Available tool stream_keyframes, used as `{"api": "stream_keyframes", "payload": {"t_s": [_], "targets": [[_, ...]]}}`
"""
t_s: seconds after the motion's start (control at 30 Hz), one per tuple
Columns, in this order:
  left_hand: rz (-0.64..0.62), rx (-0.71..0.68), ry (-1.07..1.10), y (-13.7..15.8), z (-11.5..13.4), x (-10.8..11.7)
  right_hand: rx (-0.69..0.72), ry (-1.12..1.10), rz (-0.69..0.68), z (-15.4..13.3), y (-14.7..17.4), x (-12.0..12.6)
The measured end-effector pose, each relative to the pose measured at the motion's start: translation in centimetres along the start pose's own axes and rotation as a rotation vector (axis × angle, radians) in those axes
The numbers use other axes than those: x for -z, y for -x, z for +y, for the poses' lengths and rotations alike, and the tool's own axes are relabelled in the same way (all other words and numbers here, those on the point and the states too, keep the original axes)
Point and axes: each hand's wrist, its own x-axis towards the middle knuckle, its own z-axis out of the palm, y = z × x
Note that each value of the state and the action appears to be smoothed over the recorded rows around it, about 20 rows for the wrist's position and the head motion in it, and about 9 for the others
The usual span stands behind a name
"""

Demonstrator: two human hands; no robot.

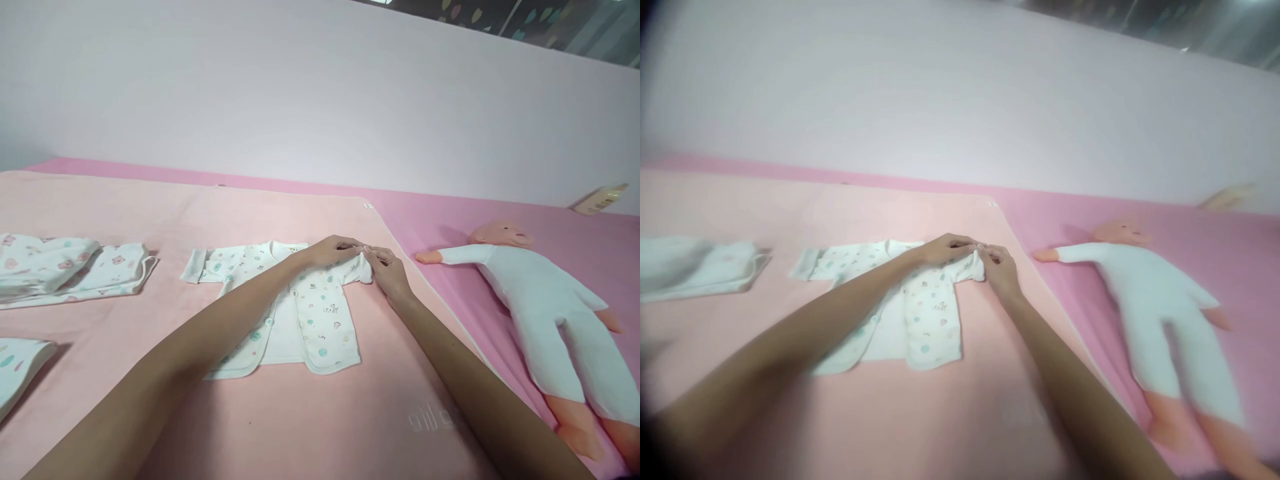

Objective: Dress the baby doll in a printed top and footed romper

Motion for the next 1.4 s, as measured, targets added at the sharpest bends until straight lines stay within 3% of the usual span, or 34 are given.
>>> {"api": "stream_keyframes", "payload": {"t_s": [0.23, 0.53, 0.77, 0.93, 1.2, 1.4], "targets": [[0.05, 0.046, 0.075, -0.1, -0.1, -0.2, 0.002, 0.055, -0.041, -0.3, 0.1, 0.5], [0.093, 0.076, 0.103, -0.1, -0.5, -0.5, 0.045, 0.379, -0.423, -3.2, 1.5, 2.7], [0.122, 0.011, 0.079, -0.5, -1.4, -1.2, 0.022, 0.377, -0.503, -3.4, 1.4, 3.6], [0.178, -0.027, 0.024, -0.8, -1.8, -1.5, 0.134, 0.386, -0.614, -3.6, 1.1, 4.1], [0.223, -0.009, 0.03, -0.9, -2.0, -1.7, 0.125, 0.409, -0.66, -3.6, 0.8, 4.5], [0.234, -0.03, 0.034, -1.0, -2.4, -1.7, 0.141, 0.501, -0.493, -3.6, 1.5, 3.7]]}}
